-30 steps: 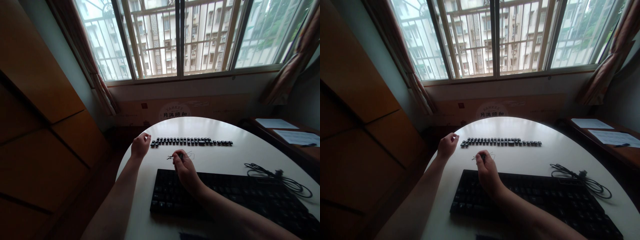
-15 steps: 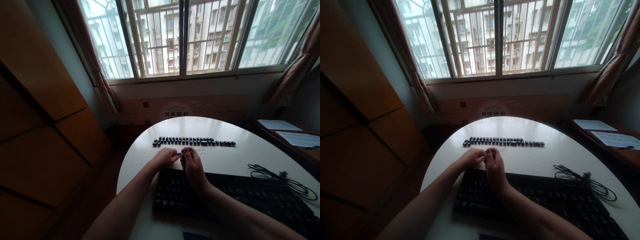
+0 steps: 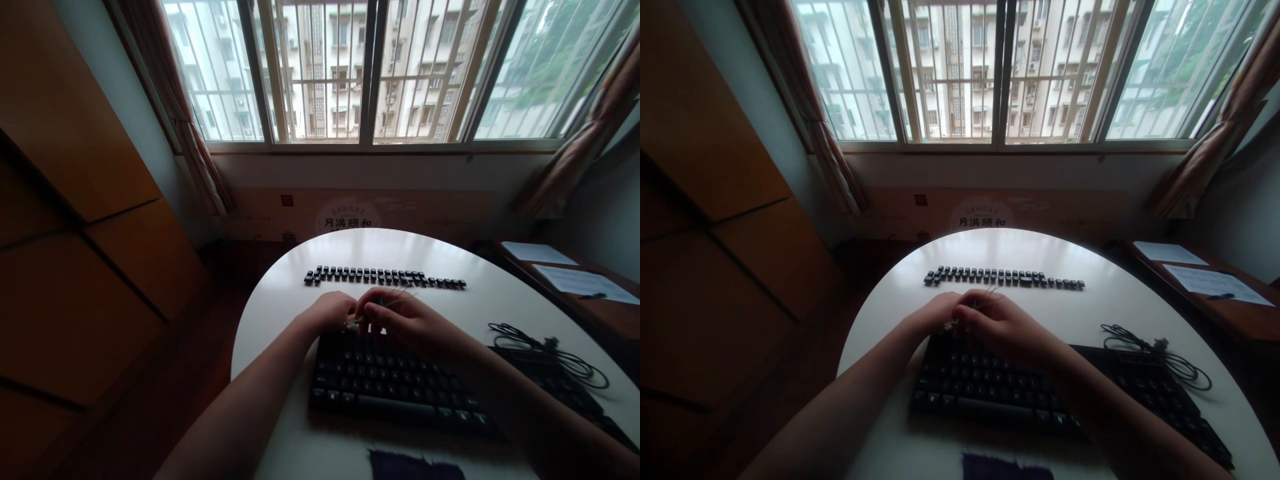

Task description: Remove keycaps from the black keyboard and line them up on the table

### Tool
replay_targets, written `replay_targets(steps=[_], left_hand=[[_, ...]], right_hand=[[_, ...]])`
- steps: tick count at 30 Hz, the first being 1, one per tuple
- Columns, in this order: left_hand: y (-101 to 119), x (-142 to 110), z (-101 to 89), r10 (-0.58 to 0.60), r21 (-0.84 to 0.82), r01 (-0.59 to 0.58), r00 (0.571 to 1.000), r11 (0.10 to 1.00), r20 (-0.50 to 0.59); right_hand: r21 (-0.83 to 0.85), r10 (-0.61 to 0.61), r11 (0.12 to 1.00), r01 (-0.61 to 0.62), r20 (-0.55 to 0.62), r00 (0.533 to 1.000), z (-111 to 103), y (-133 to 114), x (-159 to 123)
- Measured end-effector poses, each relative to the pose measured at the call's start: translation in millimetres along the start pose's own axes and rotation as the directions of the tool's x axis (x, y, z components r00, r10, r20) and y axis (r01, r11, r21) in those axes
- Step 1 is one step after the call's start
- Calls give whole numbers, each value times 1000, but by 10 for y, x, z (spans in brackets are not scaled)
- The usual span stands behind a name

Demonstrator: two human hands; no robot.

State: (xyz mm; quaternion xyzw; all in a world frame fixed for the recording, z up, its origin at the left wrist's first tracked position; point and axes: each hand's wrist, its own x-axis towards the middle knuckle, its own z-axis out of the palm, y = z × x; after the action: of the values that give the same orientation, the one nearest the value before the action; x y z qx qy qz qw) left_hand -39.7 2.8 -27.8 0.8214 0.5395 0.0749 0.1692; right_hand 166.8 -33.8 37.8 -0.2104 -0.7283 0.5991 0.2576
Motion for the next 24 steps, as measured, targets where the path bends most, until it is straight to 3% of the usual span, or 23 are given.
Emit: replay_targets(steps=[3, 6, 10, 14, 18, 24], left_hand=[[-8, 21, 19, 9, 59, -7, 1000, 998, -23], [-14, 38, 39, 24, 101, -19, 999, 995, -44], [-8, 46, 49, 44, 99, -40, 998, 994, -40], [12, 58, 52, 35, 94, -33, 999, 995, -16], [47, 71, 67, 5, 107, -3, 1000, 994, -18], [101, 71, 79, -27, 117, 34, 998, 993, -62]], right_hand=[[-122, 53, 991, -44, 66, 996, 28, 248, -40], [-84, 62, 994, -64, -24, 998, 84, 554, -29], [26, -1, 1000, 5, -151, 989, 182, 812, -13], [-127, -70, 991, 45, -196, 978, 236, 858, -31], [-295, -108, 954, 56, -161, 981, 234, 825, -40], [-358, -79, 934, 25, -139, 987, 248, 810, -26]])
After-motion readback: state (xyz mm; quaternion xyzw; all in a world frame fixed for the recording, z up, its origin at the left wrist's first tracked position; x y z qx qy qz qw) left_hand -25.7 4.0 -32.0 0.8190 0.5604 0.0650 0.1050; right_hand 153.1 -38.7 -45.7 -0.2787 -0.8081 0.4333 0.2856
